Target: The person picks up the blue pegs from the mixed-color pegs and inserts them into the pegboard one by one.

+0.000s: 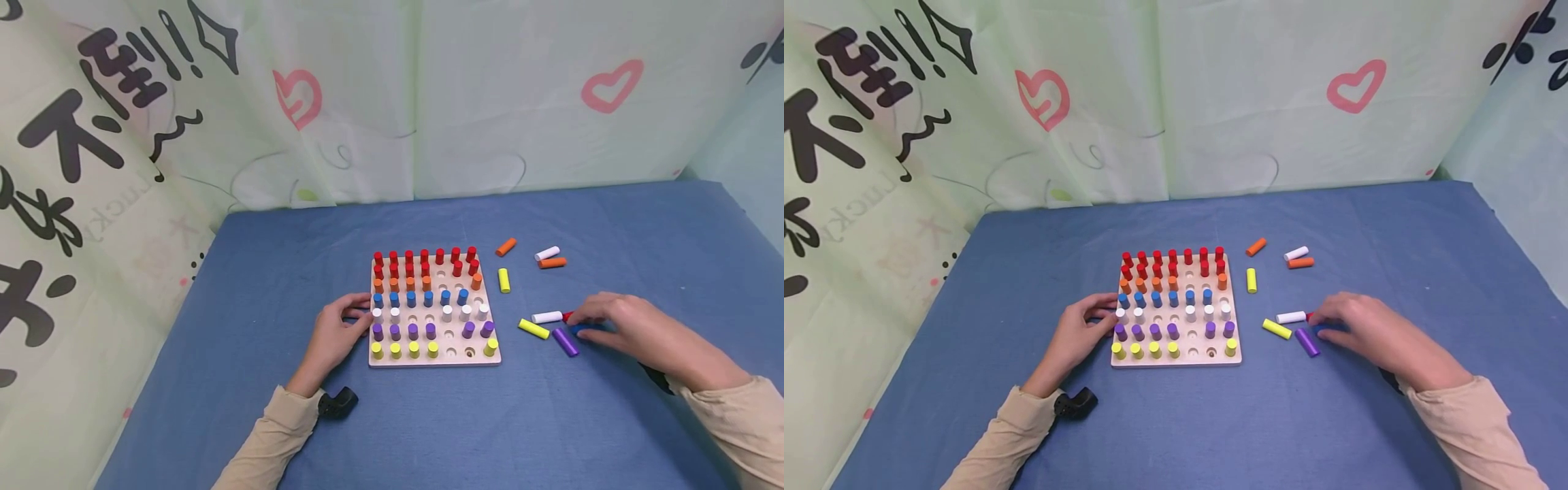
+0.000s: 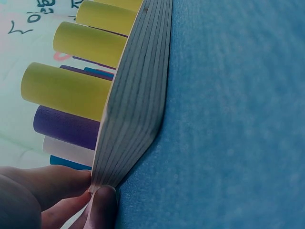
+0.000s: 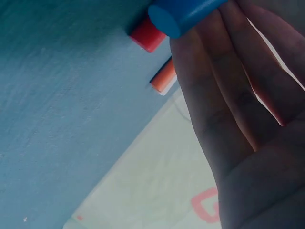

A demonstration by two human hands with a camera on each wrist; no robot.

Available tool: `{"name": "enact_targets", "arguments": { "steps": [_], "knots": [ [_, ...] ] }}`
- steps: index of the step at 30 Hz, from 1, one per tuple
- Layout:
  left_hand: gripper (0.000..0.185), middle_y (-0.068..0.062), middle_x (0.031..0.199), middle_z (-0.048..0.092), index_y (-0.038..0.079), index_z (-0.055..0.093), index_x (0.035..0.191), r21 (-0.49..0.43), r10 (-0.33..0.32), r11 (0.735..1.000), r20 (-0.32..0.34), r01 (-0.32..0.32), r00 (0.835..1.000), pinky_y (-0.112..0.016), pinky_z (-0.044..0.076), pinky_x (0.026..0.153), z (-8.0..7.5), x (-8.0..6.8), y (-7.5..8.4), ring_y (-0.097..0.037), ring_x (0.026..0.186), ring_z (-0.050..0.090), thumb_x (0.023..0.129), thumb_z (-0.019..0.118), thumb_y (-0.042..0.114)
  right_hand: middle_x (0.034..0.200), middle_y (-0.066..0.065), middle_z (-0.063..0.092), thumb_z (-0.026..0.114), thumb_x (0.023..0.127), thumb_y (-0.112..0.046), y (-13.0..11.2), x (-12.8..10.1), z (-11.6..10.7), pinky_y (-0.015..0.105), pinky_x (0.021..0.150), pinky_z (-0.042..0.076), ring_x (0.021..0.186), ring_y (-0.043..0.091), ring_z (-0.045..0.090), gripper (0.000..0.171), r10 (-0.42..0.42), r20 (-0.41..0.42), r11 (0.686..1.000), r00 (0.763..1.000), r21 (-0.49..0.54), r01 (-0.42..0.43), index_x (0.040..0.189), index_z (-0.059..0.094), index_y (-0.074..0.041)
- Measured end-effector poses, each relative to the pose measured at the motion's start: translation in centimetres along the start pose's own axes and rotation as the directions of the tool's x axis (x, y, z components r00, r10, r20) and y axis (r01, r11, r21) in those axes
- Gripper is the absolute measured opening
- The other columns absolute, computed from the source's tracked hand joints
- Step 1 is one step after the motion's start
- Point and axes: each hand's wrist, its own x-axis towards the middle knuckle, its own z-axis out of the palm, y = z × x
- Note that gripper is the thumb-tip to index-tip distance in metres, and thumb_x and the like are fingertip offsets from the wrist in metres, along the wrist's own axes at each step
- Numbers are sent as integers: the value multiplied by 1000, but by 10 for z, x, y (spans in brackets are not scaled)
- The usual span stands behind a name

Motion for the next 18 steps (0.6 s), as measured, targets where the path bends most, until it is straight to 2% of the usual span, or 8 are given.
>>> {"name": "enact_targets", "arguments": {
  "steps": [10, 18],
  "knots": [
    [35, -8, 116, 70, 7, 65, 128, 11, -12, 1000, 2, 12, 1000, -27, 59, 73, 0, 0, 0, -18, 93, 67, 93, 68, 11, 88, -16, 66, 88, 66, -4, -7, 11, 0, 27, 66, 51, 77, 2, 57, 32, -51, -107, 999, 993, 10, 52, 90, 75, -20],
    [35, -8, 116, 70, 7, 65, 128, 4, -7, 1000, 3, 7, 1000, -29, 59, 75, -1, 0, 1, -18, 94, 67, 93, 68, 11, 90, -12, 68, 87, 70, -5, -16, 22, -2, 28, 64, 52, 76, 3, 56, 29, -16, -98, 1000, 995, 12, 17, 93, 76, -19]
  ]
}}
